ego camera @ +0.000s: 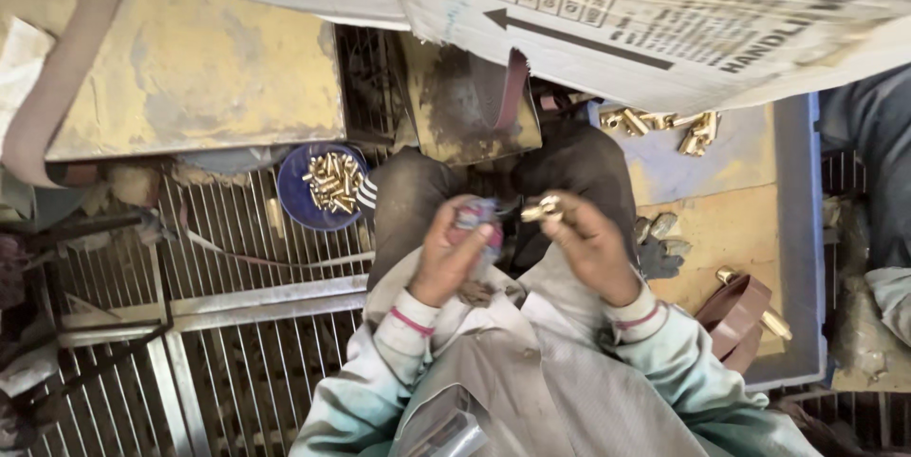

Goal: The person sits at a workbench and repeatedly rubs small brass-colored metal parts against a moving sanding belt. They pick up each part from a blue tray, hold it with a cloth, and press it against the belt before placing it back in the tray.

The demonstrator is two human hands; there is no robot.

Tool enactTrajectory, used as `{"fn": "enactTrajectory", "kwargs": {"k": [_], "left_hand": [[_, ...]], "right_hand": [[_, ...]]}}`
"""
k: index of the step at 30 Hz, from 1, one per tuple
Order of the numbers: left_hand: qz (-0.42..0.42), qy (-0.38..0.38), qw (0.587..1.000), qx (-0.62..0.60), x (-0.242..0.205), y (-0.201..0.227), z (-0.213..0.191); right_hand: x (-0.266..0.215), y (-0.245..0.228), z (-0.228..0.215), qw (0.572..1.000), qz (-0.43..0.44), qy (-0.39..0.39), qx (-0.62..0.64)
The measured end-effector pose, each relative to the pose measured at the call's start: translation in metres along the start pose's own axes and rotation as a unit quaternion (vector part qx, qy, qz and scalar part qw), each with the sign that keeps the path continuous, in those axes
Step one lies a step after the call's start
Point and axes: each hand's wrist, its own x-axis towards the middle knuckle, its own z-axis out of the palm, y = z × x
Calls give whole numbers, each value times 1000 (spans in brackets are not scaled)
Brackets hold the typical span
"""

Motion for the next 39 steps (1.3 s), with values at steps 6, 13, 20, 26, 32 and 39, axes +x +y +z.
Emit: {"fn": "enactTrajectory", "kwargs": {"k": [6,13,20,26,32,39], "left_hand": [[48,-37,998,-8,8,-13,18],[82,-31,996,-32,21,-14,28],[92,8,995,29,42,-10,27],[5,16,1000,-6,59,-11,20],[33,52,998,-2,87,-13,18],[13,52,997,-48,113,-11,6]], "right_hand": [[3,-17,16,951,-168,-11,-258],[18,-32,9,934,-202,4,-294],[44,-28,7,894,-286,9,-344],[63,-16,3,883,-310,0,-352],[92,-5,-3,829,-366,-10,-422],[123,16,-5,804,-367,-14,-468]]}}
